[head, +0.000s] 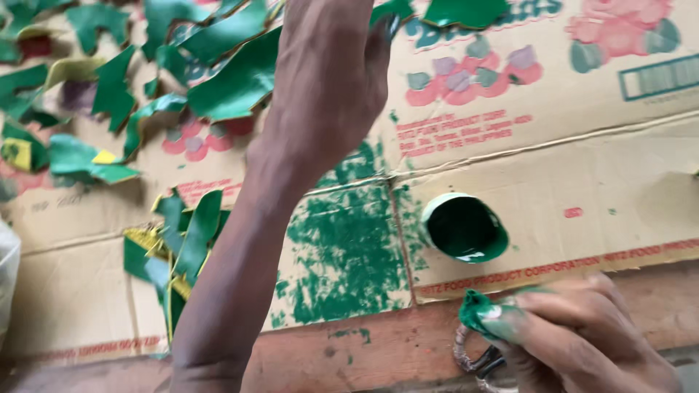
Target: The person paints green foam leaf cutouts using a sponge. They dip the sponge into a paint can, apply green paint to the foam pieces, and place them on a cardboard surface. The person handles the foam pieces one at a time, painting both sides as needed.
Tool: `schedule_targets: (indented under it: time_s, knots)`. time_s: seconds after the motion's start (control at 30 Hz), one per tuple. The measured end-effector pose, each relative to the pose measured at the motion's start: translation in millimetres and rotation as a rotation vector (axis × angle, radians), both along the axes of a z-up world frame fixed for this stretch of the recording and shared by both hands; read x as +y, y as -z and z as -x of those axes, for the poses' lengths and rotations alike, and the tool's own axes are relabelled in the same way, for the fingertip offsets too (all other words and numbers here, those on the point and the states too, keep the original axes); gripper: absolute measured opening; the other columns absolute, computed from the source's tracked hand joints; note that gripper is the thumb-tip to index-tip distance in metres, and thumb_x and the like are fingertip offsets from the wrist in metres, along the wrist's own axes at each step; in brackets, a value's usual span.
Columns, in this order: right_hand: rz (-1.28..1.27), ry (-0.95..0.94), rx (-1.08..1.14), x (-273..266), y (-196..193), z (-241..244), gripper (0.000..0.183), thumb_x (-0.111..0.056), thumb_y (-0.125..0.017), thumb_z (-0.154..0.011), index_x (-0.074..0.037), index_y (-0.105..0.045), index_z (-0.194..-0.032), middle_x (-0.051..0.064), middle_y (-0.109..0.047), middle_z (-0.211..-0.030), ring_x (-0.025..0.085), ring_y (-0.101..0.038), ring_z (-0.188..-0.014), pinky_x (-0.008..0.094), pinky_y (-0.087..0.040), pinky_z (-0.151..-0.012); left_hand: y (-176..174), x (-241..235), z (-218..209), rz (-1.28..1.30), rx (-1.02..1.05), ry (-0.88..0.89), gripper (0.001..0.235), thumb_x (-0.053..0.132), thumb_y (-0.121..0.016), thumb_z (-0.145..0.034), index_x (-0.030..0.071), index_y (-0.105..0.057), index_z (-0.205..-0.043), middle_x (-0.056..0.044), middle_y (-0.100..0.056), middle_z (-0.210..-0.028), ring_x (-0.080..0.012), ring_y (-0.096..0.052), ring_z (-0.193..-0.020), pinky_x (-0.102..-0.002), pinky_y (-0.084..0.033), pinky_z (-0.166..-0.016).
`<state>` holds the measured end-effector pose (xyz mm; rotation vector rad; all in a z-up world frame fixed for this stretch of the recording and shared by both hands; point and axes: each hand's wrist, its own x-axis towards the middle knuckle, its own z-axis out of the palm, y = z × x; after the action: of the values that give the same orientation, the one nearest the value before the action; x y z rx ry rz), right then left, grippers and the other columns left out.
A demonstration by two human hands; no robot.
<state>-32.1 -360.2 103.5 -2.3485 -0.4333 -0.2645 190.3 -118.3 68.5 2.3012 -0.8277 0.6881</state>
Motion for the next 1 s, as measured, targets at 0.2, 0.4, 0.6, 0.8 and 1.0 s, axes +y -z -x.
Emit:
schedule_targets:
  time_s: [0.2, 0.4, 0.6, 0.8, 1.0]
  knots:
    - [-0.158, 0.132, 0.006, 86, 18, 11, 0.022, -0.005, -0.079, -0.083, -0.014, -0.072, -0.101, 0.0, -0.066, -0.086, 0.011, -0.062, -0.076, 0.026, -0.05, -0.065, -46, 63, 103, 0.062, 0.283, -0.089, 0.042, -0.009, -0.066, -0.095, 0.003, -0.055, -0.134, -0.019, -0.056, -0.129, -0.0331, -0.059, -0.122, -0.043, -0.049, -0.106]
    - [0.042, 0.055, 0.071, 128, 60, -34, 0.014, -0.007, -0.071, -0.093, -0.008, -0.072, -0.107, 0.008, -0.069, -0.095, 0.019, -0.065, -0.086, 0.029, -0.058, -0.064, -16, 129, 146, -0.201, 0.467, -0.326, 0.041, -0.008, -0.063, -0.09, -0.002, -0.061, -0.131, -0.017, -0.061, -0.123, -0.0347, -0.062, -0.114, -0.045, -0.047, -0.103]
    - [0.174, 0.135, 0.047, 141, 77, -55, 0.016, -0.002, -0.071, -0.094, -0.005, -0.072, -0.11, 0.012, -0.068, -0.098, 0.027, -0.067, -0.094, 0.036, -0.057, -0.071, 33, 149, 152, -0.352, 0.538, -0.322, 0.047, -0.007, -0.065, -0.073, -0.005, -0.065, -0.119, -0.02, -0.061, -0.116, -0.0365, -0.055, -0.11, -0.048, -0.046, -0.094]
    - [0.183, 0.111, 0.065, 144, 89, -70, 0.016, -0.004, -0.072, -0.095, -0.004, -0.073, -0.111, 0.012, -0.068, -0.099, 0.028, -0.065, -0.096, 0.039, -0.055, -0.078, 38, 155, 148, -0.333, 0.496, -0.32, 0.032, -0.008, -0.066, -0.077, 0.003, -0.07, -0.106, -0.013, -0.063, -0.108, -0.0303, -0.055, -0.107, -0.043, -0.042, -0.095]
    - [0.206, 0.052, 0.066, 150, 95, -72, 0.013, -0.005, -0.069, -0.096, -0.004, -0.074, -0.108, 0.011, -0.067, -0.096, 0.027, -0.063, -0.095, 0.04, -0.054, -0.082, 3, 164, 152, -0.103, 0.366, -0.291, 0.023, 0.01, -0.082, -0.085, 0.011, -0.074, -0.107, -0.001, -0.073, -0.102, -0.0246, -0.056, -0.109, -0.042, -0.034, -0.098]
